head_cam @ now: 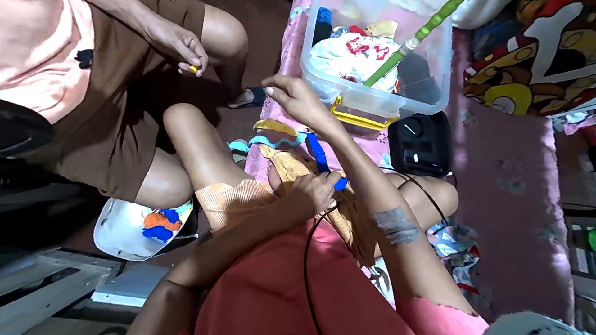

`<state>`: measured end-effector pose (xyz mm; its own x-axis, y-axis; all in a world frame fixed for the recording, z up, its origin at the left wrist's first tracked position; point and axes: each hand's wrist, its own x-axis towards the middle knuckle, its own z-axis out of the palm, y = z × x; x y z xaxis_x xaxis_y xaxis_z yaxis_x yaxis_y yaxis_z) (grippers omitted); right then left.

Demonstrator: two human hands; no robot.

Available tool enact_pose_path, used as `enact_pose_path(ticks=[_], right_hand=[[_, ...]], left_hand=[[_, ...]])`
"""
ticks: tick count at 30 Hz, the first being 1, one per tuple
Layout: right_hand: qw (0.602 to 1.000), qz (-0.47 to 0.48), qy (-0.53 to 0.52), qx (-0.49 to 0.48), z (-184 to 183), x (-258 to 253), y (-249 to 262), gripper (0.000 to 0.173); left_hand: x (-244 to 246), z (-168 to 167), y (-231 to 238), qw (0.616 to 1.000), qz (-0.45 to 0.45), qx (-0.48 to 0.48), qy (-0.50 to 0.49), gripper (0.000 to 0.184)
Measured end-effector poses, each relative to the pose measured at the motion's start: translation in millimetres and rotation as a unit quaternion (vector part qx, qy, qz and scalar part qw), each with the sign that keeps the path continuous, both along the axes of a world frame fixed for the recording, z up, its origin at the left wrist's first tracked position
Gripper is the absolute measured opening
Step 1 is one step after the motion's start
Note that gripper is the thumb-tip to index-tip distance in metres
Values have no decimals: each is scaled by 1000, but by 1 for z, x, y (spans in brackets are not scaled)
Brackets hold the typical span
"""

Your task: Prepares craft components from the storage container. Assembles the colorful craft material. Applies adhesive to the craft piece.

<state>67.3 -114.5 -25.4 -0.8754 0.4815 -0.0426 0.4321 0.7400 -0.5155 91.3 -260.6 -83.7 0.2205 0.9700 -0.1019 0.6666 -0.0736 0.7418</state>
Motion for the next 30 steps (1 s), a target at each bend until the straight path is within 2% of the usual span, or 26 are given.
enact_pose_path(ticks=[1,4,6,7,10,12,14,17,19,21,23,25,27,28,29,30], right_hand=[[991,38,101,-84,-32,17,16,36],[952,26,81,-293,-46,65,12,46],[930,11,99,-354,-44,102,-5,59],[926,5,100,-365,-45,115,-11,62],[919,-39,87,-382,-48,127,-12,52],[910,-61,91,-401,-44,131,-8,34],[904,-67,99,-410,-36,139,-2,23],[897,-66,148,-411,-22,156,3,25],[897,-46,155,-411,-19,165,6,27],[894,-22,154,-420,-22,169,3,29],[902,-7,145,-407,-25,167,-1,33],[926,19,131,-354,-24,160,-4,49],[935,47,152,-317,-25,149,-10,69],[927,53,173,-328,-24,143,-14,74],[912,48,195,-357,-23,136,-19,73],[897,33,214,-385,-21,129,-24,65]], left_hand=[[-2,-1,1,1000,23,1,6,31],[-10,-3,5,990,128,33,44,23],[-17,-4,8,976,189,75,76,19],[-20,-3,10,972,201,90,81,19],[-30,2,18,977,187,96,34,19],[-45,5,24,985,160,49,-32,27],[-67,2,27,991,125,16,-41,22],[-104,-11,19,992,96,5,-76,21],[-118,-13,10,976,109,22,-188,16],[-117,-6,3,941,128,29,-311,16],[-111,5,0,927,128,18,-352,17],[-104,13,1,947,116,34,-299,18],[-93,19,1,974,122,118,-151,23],[-86,20,1,973,122,179,-75,25],[-80,20,1,962,122,243,-11,28],[-74,19,2,943,126,306,39,30]])
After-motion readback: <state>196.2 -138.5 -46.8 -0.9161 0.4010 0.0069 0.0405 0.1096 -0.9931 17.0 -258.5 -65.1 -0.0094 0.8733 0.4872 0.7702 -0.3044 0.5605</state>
